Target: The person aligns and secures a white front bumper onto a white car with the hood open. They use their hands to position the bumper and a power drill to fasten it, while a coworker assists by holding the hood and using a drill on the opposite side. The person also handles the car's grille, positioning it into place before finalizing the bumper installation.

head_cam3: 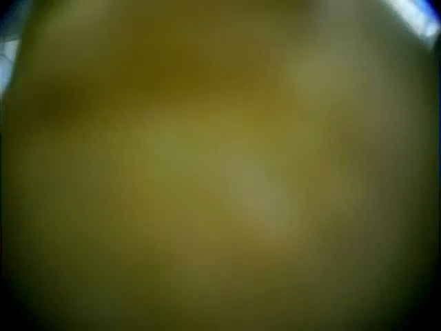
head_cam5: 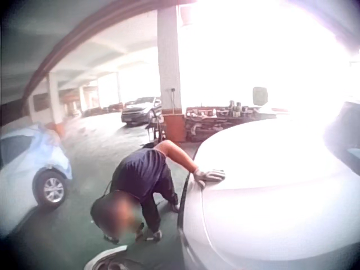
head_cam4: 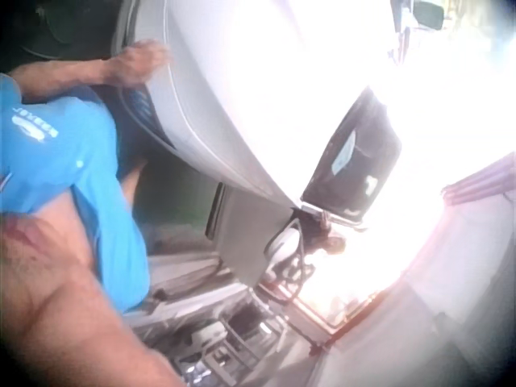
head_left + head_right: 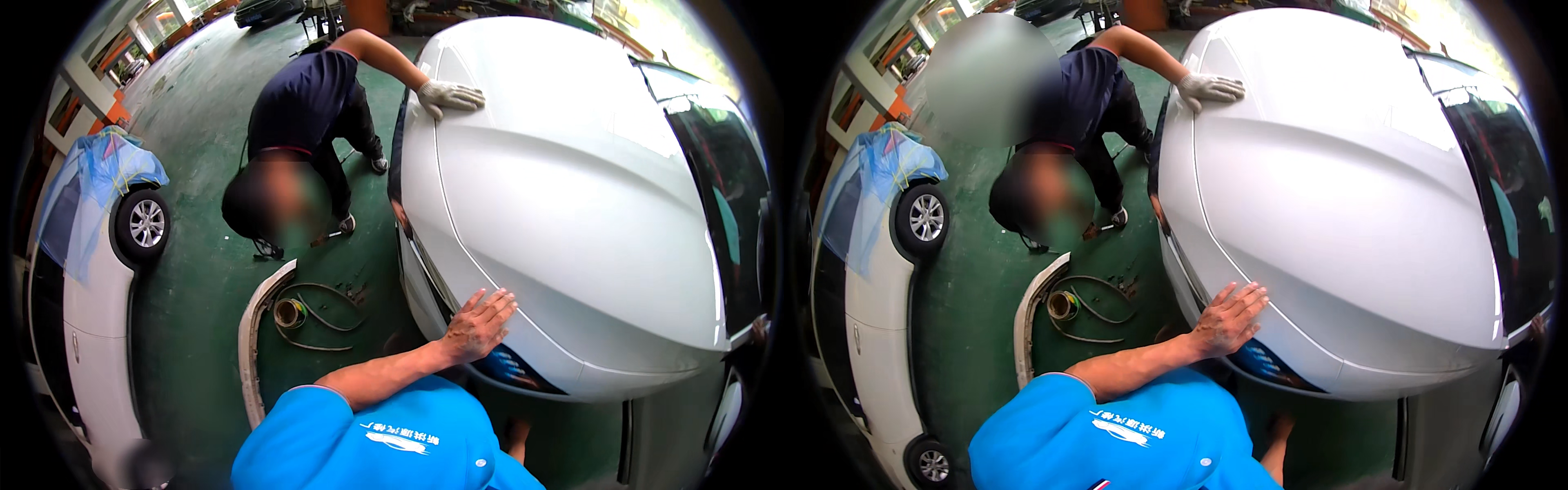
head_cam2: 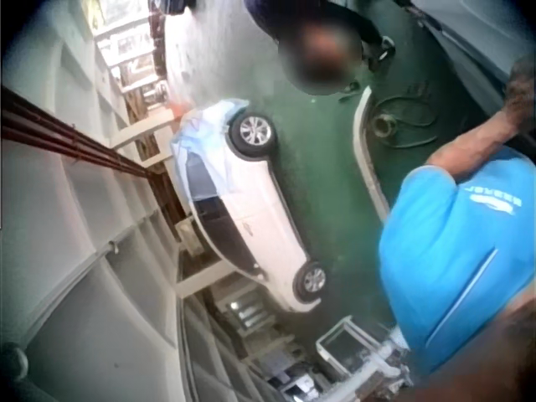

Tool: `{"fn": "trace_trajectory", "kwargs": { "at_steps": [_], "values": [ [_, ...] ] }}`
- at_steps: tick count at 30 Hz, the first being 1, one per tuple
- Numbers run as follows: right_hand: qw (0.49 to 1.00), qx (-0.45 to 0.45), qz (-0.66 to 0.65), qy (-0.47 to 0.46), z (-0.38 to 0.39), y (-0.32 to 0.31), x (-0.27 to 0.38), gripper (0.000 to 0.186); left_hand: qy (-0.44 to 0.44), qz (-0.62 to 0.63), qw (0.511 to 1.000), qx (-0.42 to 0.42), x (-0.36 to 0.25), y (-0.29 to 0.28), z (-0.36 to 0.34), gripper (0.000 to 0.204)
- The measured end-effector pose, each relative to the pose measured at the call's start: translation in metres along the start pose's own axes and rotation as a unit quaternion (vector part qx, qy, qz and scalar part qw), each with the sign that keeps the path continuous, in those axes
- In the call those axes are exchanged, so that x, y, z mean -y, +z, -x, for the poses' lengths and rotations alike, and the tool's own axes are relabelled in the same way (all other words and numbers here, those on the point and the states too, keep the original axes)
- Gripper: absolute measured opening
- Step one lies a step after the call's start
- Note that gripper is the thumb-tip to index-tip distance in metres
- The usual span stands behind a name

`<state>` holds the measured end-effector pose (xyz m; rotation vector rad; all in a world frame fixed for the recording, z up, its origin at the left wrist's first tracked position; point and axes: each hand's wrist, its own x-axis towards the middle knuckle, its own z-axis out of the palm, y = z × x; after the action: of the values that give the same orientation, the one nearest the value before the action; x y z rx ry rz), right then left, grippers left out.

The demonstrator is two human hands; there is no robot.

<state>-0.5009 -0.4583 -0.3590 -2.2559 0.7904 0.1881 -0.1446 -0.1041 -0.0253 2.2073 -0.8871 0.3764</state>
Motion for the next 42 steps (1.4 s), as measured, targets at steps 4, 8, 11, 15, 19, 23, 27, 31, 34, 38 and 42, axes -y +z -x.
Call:
{"fn": "trace_trajectory", "kwargs": {
  "at_steps": [4,8,11,15,19,23,27,31,34,38,42],
  "values": [
    [0.995,-0.012,-0.081,0.053,-0.001,-0.014,0.057,0.028,-0.026,-0.022,0.999,-0.036,0.029,-0.010,-0.004,0.050],
    [0.999,0.015,-0.026,0.041,0.009,-0.037,0.122,0.037,0.010,-0.039,0.998,-0.044,0.053,-0.011,0.001,0.047],
    [0.989,0.030,0.121,-0.082,0.009,-0.040,0.123,0.040,0.004,-0.022,0.998,-0.055,0.056,-0.008,0.005,0.044],
    [0.979,0.040,0.180,-0.091,0.000,-0.030,0.116,0.040,0.015,0.009,0.999,-0.049,0.058,-0.009,0.004,0.044],
    [0.969,0.023,0.227,-0.099,0.003,-0.022,0.092,0.040,0.031,0.030,0.999,-0.027,0.059,-0.014,0.000,0.046],
    [0.917,0.162,0.361,-0.056,0.009,-0.014,0.139,0.034,0.031,0.043,0.999,-0.014,0.064,-0.025,0.002,0.047],
    [0.960,0.142,0.238,0.035,0.036,0.002,0.173,0.035,0.041,0.081,0.995,0.036,0.062,-0.031,0.017,0.047],
    [0.899,0.220,0.378,-0.025,0.054,0.024,0.143,0.038,0.076,0.095,0.992,0.033,0.055,-0.045,0.025,0.045],
    [0.990,0.015,0.053,0.129,0.071,0.044,0.149,0.036,0.067,0.116,0.990,0.036,0.059,-0.052,0.034,0.044],
    [0.970,0.019,-0.069,0.231,0.073,0.046,0.177,0.036,0.047,0.109,0.991,0.067,0.058,-0.056,0.034,0.044],
    [0.959,0.027,-0.067,0.275,0.070,0.046,0.185,0.040,0.060,0.064,0.994,0.068,0.055,-0.053,0.036,0.044]
  ]
}}
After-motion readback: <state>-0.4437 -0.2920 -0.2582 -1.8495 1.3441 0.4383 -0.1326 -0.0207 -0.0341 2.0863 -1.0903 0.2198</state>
